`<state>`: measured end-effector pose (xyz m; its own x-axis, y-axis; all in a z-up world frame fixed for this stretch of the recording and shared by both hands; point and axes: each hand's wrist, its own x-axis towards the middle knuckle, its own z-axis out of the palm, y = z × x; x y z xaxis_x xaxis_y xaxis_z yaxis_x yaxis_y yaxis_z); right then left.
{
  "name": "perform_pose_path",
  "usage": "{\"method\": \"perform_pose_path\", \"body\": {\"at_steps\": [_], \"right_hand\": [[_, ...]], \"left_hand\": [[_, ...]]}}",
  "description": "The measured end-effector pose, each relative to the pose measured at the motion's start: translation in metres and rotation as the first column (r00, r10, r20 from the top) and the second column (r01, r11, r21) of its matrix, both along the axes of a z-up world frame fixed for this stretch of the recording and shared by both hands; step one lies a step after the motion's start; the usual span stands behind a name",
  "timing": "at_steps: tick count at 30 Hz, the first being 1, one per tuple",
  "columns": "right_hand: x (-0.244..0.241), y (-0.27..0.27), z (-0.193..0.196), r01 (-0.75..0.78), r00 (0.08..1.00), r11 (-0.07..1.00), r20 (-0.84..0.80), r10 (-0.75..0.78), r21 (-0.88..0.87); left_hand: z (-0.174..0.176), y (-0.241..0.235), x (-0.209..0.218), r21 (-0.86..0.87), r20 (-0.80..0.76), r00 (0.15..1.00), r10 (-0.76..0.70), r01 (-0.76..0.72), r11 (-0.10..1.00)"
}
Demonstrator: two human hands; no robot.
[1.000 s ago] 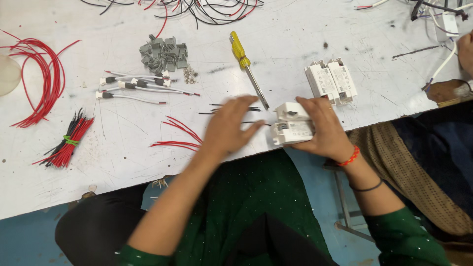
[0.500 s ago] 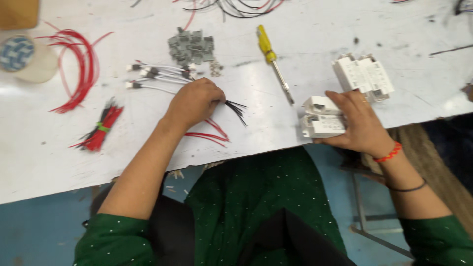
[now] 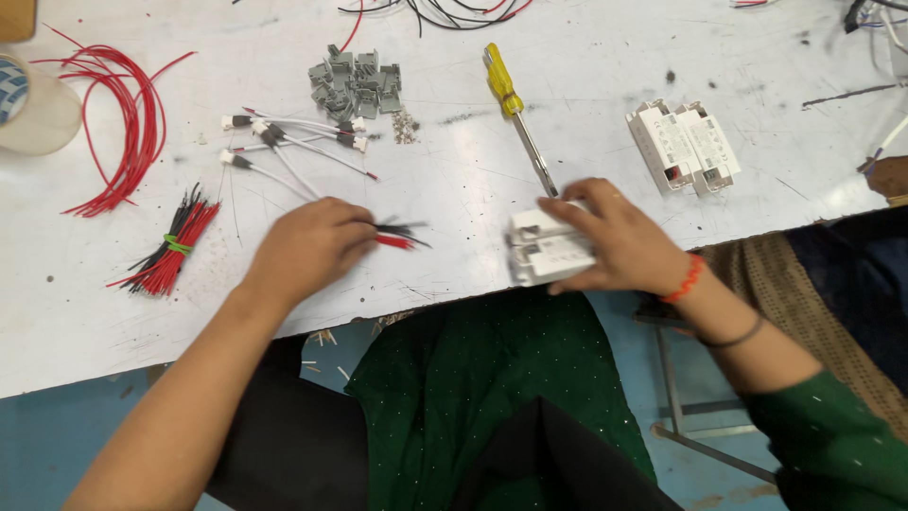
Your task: The person sorts red and black wires, then uses a screwdriver to connect wires to white electrical modules. The person tightens terminal screws and places the assembled units on the table.
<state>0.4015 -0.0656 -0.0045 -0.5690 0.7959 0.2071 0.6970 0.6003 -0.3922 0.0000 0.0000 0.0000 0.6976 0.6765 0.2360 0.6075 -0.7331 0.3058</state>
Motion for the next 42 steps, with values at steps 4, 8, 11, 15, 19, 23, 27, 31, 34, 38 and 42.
{"method": "perform_pose_path", "body": {"at_steps": [4,8,11,15,19,23,27,31,34,38,42], "right_hand": [[-0.028,0.022,-0.002,-0.027,0.999,0.988,-0.013,0.03,0.15],[-0.036,0.015,-0.009,0.031,0.999,0.938,0.012,-0.037,0.346],[-0.035,0.007,-0.017,0.107,0.994,0.96,-0.044,-0.099,0.259],[-0.032,0.032,-0.022,0.144,0.97,0.988,-0.188,-0.153,-0.063],[-0.029,0.074,-0.016,0.117,0.971,0.957,-0.17,-0.165,-0.264],[-0.035,0.086,-0.019,-0.013,0.997,0.994,-0.073,0.021,0.104],[-0.031,0.125,-0.015,0.22,0.953,0.973,-0.231,-0.198,0.074],[-0.019,0.189,-0.014,0.488,0.869,0.872,-0.073,-0.489,-0.031],[-0.024,0.212,-0.027,0.5,0.866,0.853,0.076,-0.494,-0.148],[-0.013,0.207,-0.013,0.437,0.885,0.86,-0.044,-0.464,-0.263],[0.026,0.145,0.054,0.212,0.841,0.956,-0.461,-0.284,-0.202]], "left_hand": [[0.003,0.0,-0.015,0.051,-0.016,0.987,0.157,-0.156,0.986],[0.008,-0.007,-0.015,0.083,0.001,0.984,0.179,-0.178,0.98],[0.02,-0.008,-0.022,0.025,0.057,0.956,0.288,-0.289,0.957],[0.036,-0.004,-0.032,-0.044,0.021,0.918,0.396,-0.395,0.918],[0.04,0.0,-0.035,-0.262,-0.195,0.844,0.5,-0.536,0.803],[0.026,-0.002,-0.031,-0.169,-0.165,0.87,0.465,-0.489,0.855],[0.008,0.005,-0.019,0.026,-0.069,0.922,0.382,-0.381,0.924],[0.001,0.009,-0.001,-0.089,-0.159,0.914,0.373,-0.389,0.917],[0.002,0.008,0.006,-0.041,-0.153,0.914,0.377,-0.387,0.921],[0.008,0.003,0.008,-0.02,-0.056,0.908,0.415,-0.417,0.909],[0.02,-0.015,0.02,-0.188,0.225,0.902,0.369,-0.332,0.924]]}}
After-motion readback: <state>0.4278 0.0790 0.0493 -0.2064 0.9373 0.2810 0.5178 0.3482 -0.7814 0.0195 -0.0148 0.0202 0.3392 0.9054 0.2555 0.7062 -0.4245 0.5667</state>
